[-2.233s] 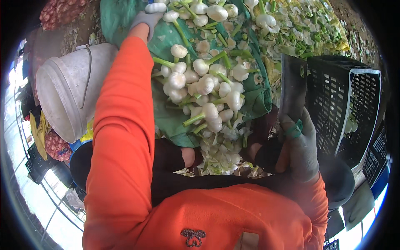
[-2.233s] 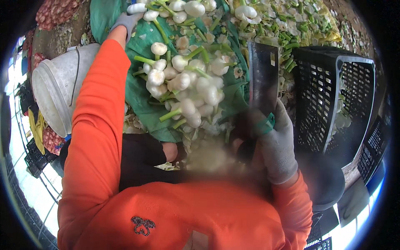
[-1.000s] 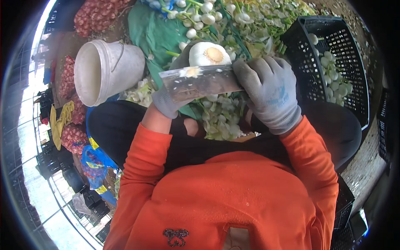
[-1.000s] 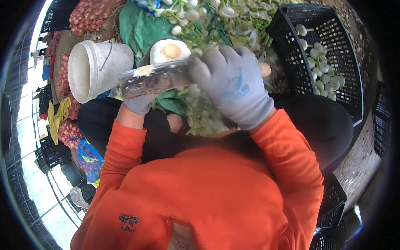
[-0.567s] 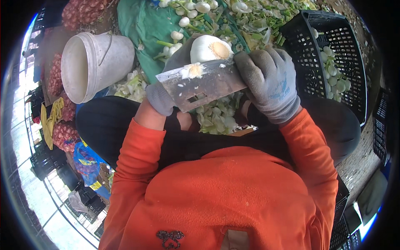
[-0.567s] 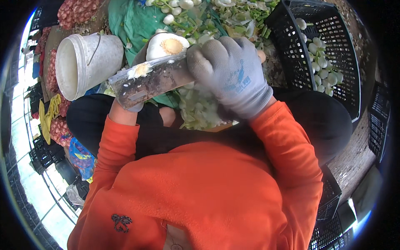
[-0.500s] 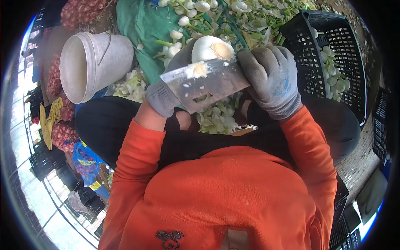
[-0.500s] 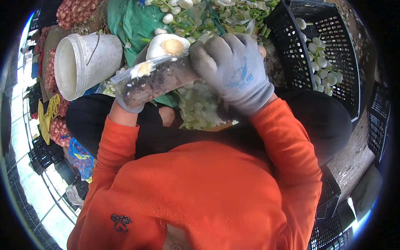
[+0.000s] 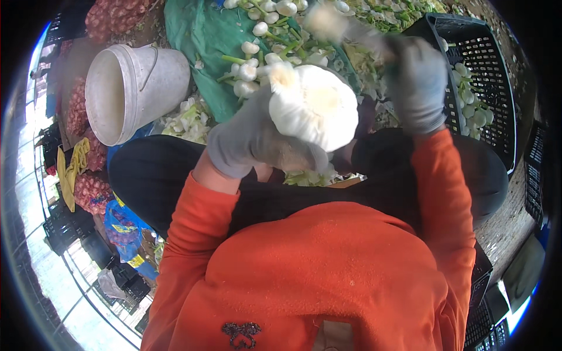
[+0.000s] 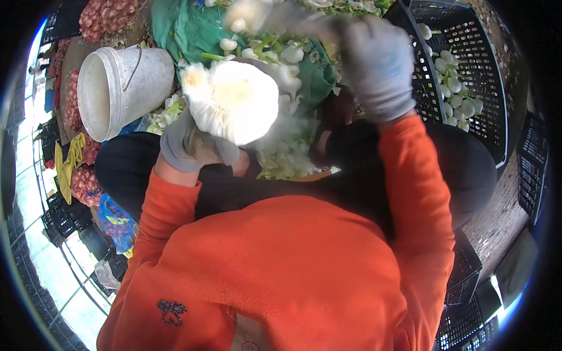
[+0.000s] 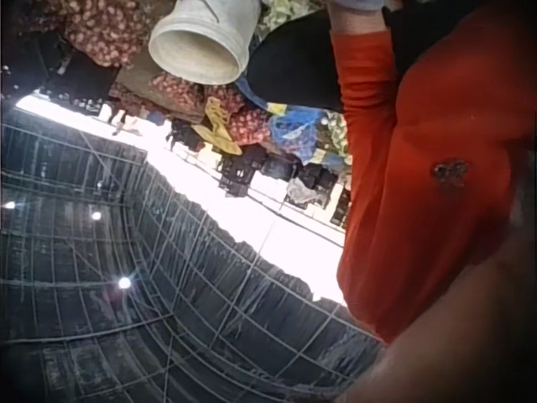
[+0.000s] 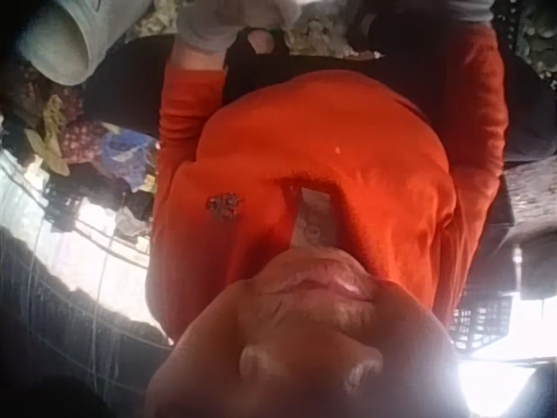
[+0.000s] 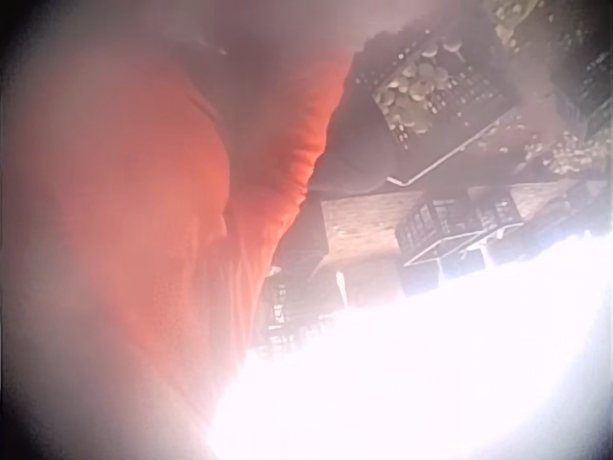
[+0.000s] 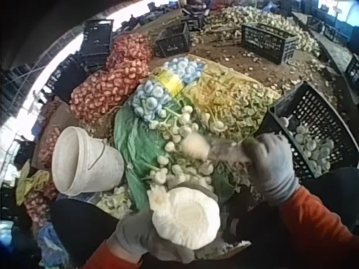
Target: The person peels green onions by hand and with a cleaver, removing the outer layers and trimming the stems, then placing the cleaned onions into a black plastic crate.
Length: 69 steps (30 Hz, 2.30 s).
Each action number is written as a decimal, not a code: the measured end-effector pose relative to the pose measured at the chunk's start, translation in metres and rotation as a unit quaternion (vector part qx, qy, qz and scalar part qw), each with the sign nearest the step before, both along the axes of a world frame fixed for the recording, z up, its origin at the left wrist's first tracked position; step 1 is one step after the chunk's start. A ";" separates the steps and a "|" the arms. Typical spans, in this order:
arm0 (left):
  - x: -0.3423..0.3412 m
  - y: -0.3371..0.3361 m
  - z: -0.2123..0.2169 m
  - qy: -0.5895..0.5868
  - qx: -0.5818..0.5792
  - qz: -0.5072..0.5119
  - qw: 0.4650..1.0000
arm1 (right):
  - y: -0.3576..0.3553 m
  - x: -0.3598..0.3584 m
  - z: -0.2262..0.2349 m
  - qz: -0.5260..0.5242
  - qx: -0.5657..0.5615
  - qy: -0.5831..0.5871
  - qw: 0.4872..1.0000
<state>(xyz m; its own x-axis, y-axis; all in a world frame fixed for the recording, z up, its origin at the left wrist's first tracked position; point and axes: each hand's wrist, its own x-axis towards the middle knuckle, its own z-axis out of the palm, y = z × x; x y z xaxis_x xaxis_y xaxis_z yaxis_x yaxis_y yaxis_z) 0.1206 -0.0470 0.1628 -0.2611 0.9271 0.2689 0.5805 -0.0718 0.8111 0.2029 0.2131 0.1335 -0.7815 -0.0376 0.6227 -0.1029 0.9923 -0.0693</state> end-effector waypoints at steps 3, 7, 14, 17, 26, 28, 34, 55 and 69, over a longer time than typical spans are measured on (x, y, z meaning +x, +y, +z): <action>0.000 0.005 0.007 -0.163 -0.041 0.084 0.982 | 0.003 -0.003 0.006 -0.021 -0.048 0.064 0.997; 0.001 0.006 0.017 -0.291 -0.045 0.242 0.924 | -0.020 0.007 -0.001 0.002 -0.152 0.042 0.987; -0.007 0.016 0.008 -0.279 0.071 0.329 0.900 | -0.048 0.012 -0.011 -0.012 -0.642 -0.065 0.764; 0.001 0.023 0.010 -0.357 0.113 0.341 0.862 | -0.053 0.015 -0.004 -0.008 -0.632 -0.146 0.761; 0.032 0.053 0.007 -0.511 0.100 0.292 0.802 | -0.063 0.009 -0.004 -0.065 -0.489 -0.067 0.867; 0.031 0.055 0.008 -0.507 0.103 0.295 0.803 | -0.065 0.008 -0.006 -0.089 -0.476 -0.093 0.870; -0.025 0.029 0.011 -0.487 0.206 0.319 0.786 | -0.077 0.031 -0.058 -0.004 -0.613 -0.324 0.721; -0.241 0.032 -0.208 0.001 -0.562 0.439 0.701 | -0.031 -0.028 0.014 -0.148 -0.811 -0.311 0.474; -0.184 0.013 -0.175 -0.151 -0.129 0.510 0.837 | -0.036 -0.012 0.019 -0.102 -0.807 -0.293 0.502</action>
